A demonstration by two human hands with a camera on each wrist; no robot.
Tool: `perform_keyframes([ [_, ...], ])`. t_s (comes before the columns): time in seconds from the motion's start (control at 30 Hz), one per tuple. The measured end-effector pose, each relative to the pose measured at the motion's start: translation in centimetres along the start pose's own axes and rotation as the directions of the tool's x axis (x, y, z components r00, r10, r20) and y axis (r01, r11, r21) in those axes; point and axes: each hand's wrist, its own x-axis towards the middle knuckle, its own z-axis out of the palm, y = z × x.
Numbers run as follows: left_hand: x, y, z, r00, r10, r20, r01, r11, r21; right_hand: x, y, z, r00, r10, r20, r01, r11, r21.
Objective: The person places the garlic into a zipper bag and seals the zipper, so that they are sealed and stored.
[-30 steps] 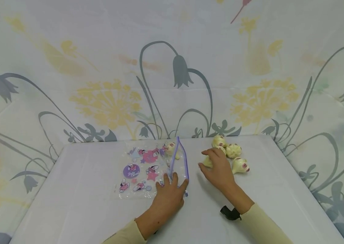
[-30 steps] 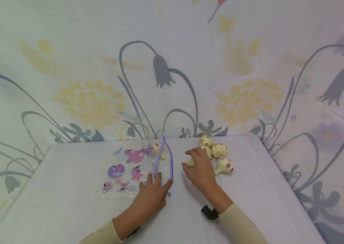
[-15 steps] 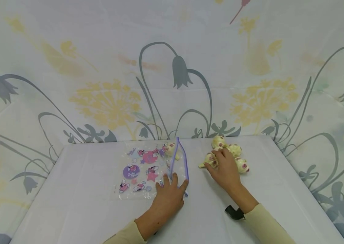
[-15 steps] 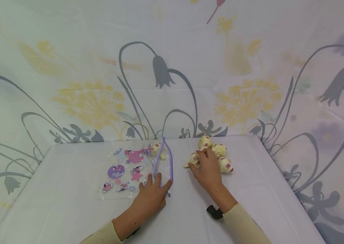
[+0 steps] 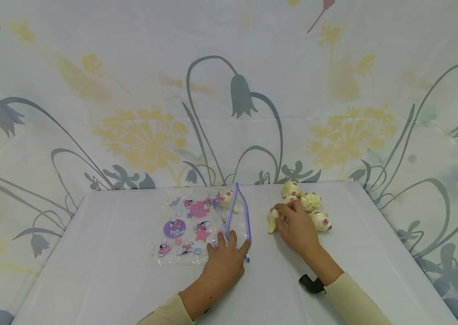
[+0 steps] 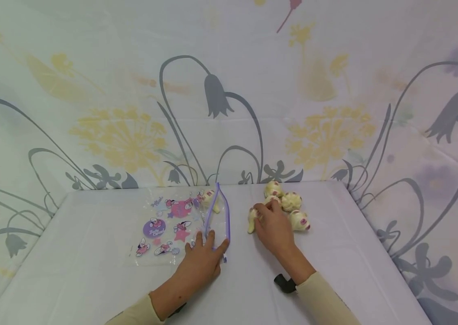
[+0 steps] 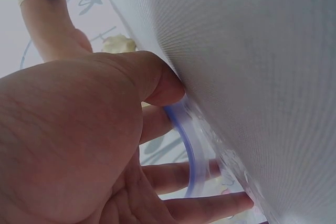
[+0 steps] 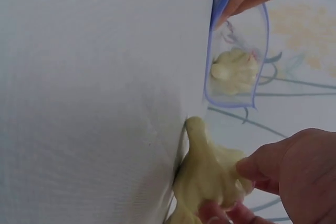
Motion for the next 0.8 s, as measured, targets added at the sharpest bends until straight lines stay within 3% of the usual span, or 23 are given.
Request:
perform_keyframes([
  [0.5, -0.13, -0.04, -0.17, 0.999, 0.006, -0.04, -0.006, 1.0, 0.008, 0.18, 0.06, 0.71, 0.997, -0.011, 0.073, 0.011, 1.0, 0.002],
  [0.8, -0.05, 0.09, -0.31, 1.0, -0.002, -0.021, 0.002, 1.0, 0.015, 0.57, 0.1, 0.91, 0.995, -0.001, 0.105, -0.002, 1.0, 0.03],
])
